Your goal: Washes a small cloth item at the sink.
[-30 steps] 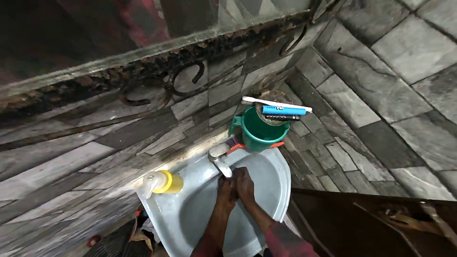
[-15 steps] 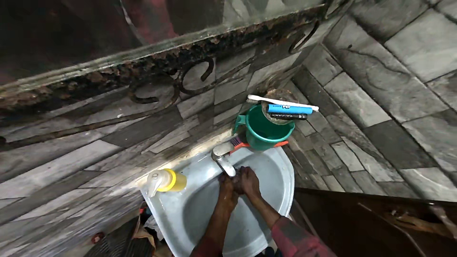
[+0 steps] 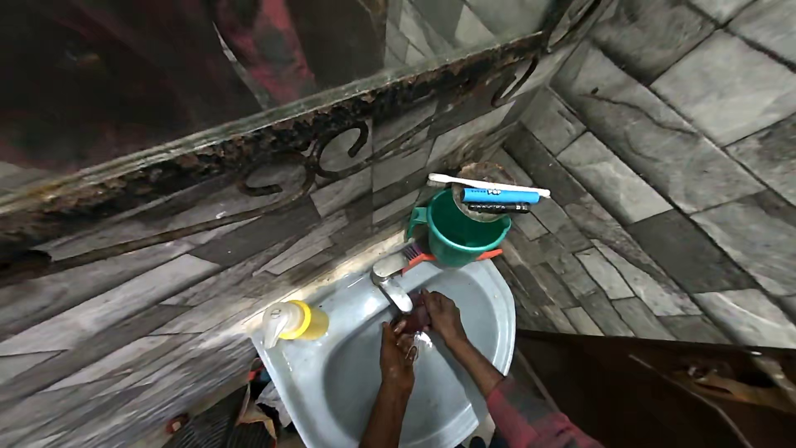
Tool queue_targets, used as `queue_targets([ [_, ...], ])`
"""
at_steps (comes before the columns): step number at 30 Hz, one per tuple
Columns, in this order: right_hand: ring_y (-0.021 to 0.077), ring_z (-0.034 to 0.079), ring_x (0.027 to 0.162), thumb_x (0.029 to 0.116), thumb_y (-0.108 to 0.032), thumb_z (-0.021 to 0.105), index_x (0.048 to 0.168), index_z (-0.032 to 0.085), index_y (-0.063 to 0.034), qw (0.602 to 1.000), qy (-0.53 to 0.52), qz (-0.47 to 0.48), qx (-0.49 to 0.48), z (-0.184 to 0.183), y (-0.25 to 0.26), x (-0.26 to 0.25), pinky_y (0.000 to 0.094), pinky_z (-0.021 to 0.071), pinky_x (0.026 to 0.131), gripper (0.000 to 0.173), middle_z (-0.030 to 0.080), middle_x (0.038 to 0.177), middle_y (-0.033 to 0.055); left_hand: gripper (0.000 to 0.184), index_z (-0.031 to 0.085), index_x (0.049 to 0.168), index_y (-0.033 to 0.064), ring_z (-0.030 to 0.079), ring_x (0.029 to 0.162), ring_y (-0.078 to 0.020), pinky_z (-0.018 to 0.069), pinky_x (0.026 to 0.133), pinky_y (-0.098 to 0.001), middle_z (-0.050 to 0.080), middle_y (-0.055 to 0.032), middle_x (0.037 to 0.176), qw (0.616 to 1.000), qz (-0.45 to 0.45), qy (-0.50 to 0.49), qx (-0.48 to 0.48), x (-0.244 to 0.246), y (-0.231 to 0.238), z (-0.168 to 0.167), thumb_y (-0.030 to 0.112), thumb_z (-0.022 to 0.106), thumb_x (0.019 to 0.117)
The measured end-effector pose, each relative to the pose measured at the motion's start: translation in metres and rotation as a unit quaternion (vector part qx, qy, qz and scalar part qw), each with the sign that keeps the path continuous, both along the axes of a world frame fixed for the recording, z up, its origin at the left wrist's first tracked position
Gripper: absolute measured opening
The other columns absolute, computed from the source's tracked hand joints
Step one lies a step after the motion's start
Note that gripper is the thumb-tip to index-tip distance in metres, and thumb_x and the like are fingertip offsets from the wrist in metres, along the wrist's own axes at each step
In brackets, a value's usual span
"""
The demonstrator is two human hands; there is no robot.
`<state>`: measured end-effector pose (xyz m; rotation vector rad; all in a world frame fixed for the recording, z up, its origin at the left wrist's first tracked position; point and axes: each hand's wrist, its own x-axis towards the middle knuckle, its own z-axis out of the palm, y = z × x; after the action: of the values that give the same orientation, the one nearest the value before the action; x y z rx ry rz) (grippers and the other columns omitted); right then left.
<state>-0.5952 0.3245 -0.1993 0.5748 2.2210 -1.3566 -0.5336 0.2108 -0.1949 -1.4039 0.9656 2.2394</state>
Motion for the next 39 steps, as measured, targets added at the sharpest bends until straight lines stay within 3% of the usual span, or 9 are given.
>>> queue_targets([
  [2, 0.0234, 0.068, 0.075, 0.1092, -0.039, 0.046, 0.116, 0.065, -0.0020, 0.998, -0.005, 0.007, -0.064, 0.009, 0.001, 0.012, 0.0423, 0.0599, 0.069, 0.042, 0.067, 0.092, 0.0153, 0.056, 0.048, 0.141, 0.0073, 0.062, 0.105, -0.0301, 0.0530, 0.086, -0.0483, 0.059, -0.0187, 0.126, 0.998, 0.017, 0.013, 0.058, 0.001, -0.002, -0.012, 0.050, 0.032, 0.1091],
  [4, 0.0194, 0.068, 0.086, 0.1092, -0.032, 0.046, 0.125, 0.062, -0.0023, 0.992, 0.012, 0.021, -0.122, 0.016, 0.001, 0.033, 0.0394, 0.0591, 0.077, 0.037, 0.068, 0.103, 0.0135, 0.046, 0.059, 0.117, 0.0079, 0.068, 0.078, -0.0224, 0.0591, 0.065, -0.0413, 0.067, -0.0118, 0.092, 0.993, 0.044, 0.058, 0.096, -0.007, 0.006, -0.019, 0.045, 0.032, 0.1090],
  [7, 0.0176, 0.065, 0.112, 0.1076, -0.027, 0.046, 0.138, 0.057, -0.0045, 0.989, 0.062, 0.072, -0.115, 0.021, -0.003, 0.056, 0.0382, 0.0535, 0.098, 0.040, 0.067, 0.125, 0.0123, 0.037, 0.057, 0.102, 0.0064, 0.065, 0.064, -0.0143, 0.0570, 0.058, -0.0318, 0.064, -0.0053, 0.074, 0.984, 0.079, 0.111, 0.113, -0.016, 0.010, -0.023, 0.027, 0.027, 0.1101],
  [10, 0.0370, 0.051, 0.132, 0.1040, -0.024, 0.051, 0.136, 0.064, -0.0071, 0.981, 0.145, 0.129, 0.006, 0.025, -0.021, 0.072, 0.0505, 0.0405, 0.112, 0.038, 0.054, 0.142, 0.0235, 0.029, 0.058, 0.117, -0.0021, 0.060, 0.065, -0.0109, 0.0530, 0.060, -0.0263, 0.061, -0.0067, 0.080, 0.992, 0.043, 0.112, -0.035, -0.016, 0.010, -0.028, 0.017, 0.036, 0.1107],
  [13, 0.0359, 0.060, 0.116, 0.1004, -0.033, 0.058, 0.121, 0.074, -0.0124, 0.970, 0.199, 0.117, 0.081, 0.016, -0.028, 0.054, 0.0509, 0.0492, 0.100, 0.033, 0.065, 0.124, 0.0192, 0.032, 0.052, 0.131, -0.0060, 0.060, 0.084, -0.0135, 0.0536, 0.077, -0.0301, 0.062, -0.0134, 0.101, 0.983, -0.007, 0.133, -0.125, -0.013, 0.016, -0.026, 0.013, 0.038, 0.1101],
  [18, 0.0355, 0.065, 0.087, 0.1036, -0.041, 0.058, 0.091, 0.071, -0.0009, 0.996, -0.044, 0.008, 0.072, -0.006, -0.015, -0.016, 0.0588, 0.0496, 0.079, 0.045, 0.068, 0.090, 0.0204, 0.038, 0.049, 0.138, -0.0017, 0.063, 0.093, -0.0225, 0.0553, 0.082, -0.0397, 0.062, -0.0186, 0.113, 0.990, -0.039, 0.112, -0.082, -0.011, 0.029, -0.012, 0.022, 0.038, 0.1115],
  [23, 0.0362, 0.069, 0.103, 0.1058, -0.030, 0.054, 0.129, 0.065, -0.0062, 0.994, 0.017, 0.046, 0.096, -0.009, -0.016, 0.003, 0.0572, 0.0536, 0.090, 0.035, 0.071, 0.112, 0.0194, 0.037, 0.055, 0.126, 0.0004, 0.062, 0.077, -0.0190, 0.0549, 0.069, -0.0368, 0.063, -0.0126, 0.094, 0.998, -0.008, 0.053, -0.037, -0.013, 0.028, -0.028, 0.029, 0.038, 0.1117],
  [30, 0.0306, 0.064, 0.108, 0.0992, -0.031, 0.060, 0.119, 0.070, -0.0048, 0.948, 0.253, 0.161, 0.106, 0.001, -0.025, 0.077, 0.0433, 0.0552, 0.094, 0.035, 0.065, 0.116, 0.0179, 0.033, 0.057, 0.119, -0.0052, 0.058, 0.077, -0.0138, 0.0521, 0.070, -0.0293, 0.061, -0.0115, 0.092, 0.990, -0.100, 0.045, -0.088, -0.026, 0.004, -0.033, 0.020, 0.038, 0.1113],
  [39, 0.0418, 0.066, 0.105, 0.1118, -0.034, 0.037, 0.117, 0.069, 0.0032, 0.992, -0.006, 0.095, 0.078, -0.012, -0.031, 0.004, 0.0601, 0.0498, 0.093, 0.049, 0.069, 0.110, 0.0269, 0.053, 0.062, 0.122, -0.0068, 0.064, 0.088, -0.0325, 0.0540, 0.080, -0.0494, 0.065, -0.0252, 0.104, 0.965, -0.178, -0.014, -0.194, -0.028, 0.001, -0.027, 0.037, 0.033, 0.1123],
])
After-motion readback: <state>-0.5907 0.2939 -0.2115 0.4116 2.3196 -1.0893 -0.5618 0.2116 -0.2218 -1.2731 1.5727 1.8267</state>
